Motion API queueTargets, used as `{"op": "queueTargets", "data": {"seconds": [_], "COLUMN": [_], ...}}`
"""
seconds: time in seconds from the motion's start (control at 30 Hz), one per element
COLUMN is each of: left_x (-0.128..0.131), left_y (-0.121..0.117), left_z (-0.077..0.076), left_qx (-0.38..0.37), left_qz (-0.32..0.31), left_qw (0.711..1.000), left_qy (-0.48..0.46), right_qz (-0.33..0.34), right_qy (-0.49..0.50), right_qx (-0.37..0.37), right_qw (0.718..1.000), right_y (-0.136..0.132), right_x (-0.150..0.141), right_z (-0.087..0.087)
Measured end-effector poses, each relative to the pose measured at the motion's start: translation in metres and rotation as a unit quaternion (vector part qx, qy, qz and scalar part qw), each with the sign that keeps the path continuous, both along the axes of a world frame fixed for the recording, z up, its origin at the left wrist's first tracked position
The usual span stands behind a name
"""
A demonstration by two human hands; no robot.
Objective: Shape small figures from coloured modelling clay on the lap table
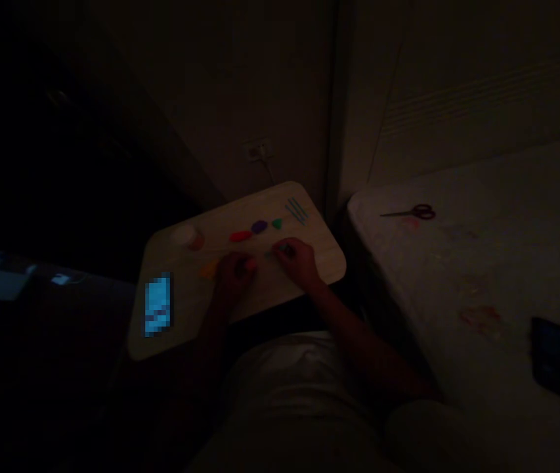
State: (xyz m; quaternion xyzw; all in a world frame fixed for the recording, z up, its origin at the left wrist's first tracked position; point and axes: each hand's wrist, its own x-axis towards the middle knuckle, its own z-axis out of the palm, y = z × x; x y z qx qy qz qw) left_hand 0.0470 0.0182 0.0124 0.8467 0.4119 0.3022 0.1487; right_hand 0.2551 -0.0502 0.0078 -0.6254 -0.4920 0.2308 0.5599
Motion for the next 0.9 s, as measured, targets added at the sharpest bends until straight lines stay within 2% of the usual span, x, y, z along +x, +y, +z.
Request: {"op": "queueTargets", "data": {"seconds": [0.07, 0.2, 0.3, 0.4, 0.6, 0.73, 0.9], "left_x": [0.0, 0.0, -0.001, -0.002, -0.003, -0.005, -0.005], "left_y": [0.001, 0.002, 0.002, 0.001, 0.001, 0.002, 0.002], "left_z": [0.0, 0.0, -0.001, 0.0, -0.004, -0.006, -0.002], "left_qx": [-0.004, -0.011, -0.005, -0.009, -0.028, -0.042, -0.043], "left_qz": [-0.002, -0.005, -0.007, -0.013, 0.007, 0.012, -0.005], "left_qw": [1.0, 1.0, 1.0, 1.0, 0.999, 0.998, 0.998], "left_qy": [0.001, 0.005, 0.005, -0.004, -0.02, -0.037, -0.048], "right_qz": [0.019, 0.089, 0.183, 0.257, 0.261, 0.287, 0.298], "right_qy": [-0.004, -0.084, -0.151, -0.192, -0.186, -0.19, -0.208], "right_qx": [0.025, 0.036, 0.018, -0.017, -0.023, -0.038, -0.031], "right_qw": [0.999, 0.992, 0.971, 0.947, 0.947, 0.938, 0.931], "right_y": [0.005, 0.022, 0.037, 0.046, 0.043, 0.045, 0.054], "right_x": [0.003, 0.009, 0.011, 0.011, 0.005, -0.002, -0.001], "right_z": [0.005, 0.025, 0.038, 0.042, 0.037, 0.035, 0.029]}}
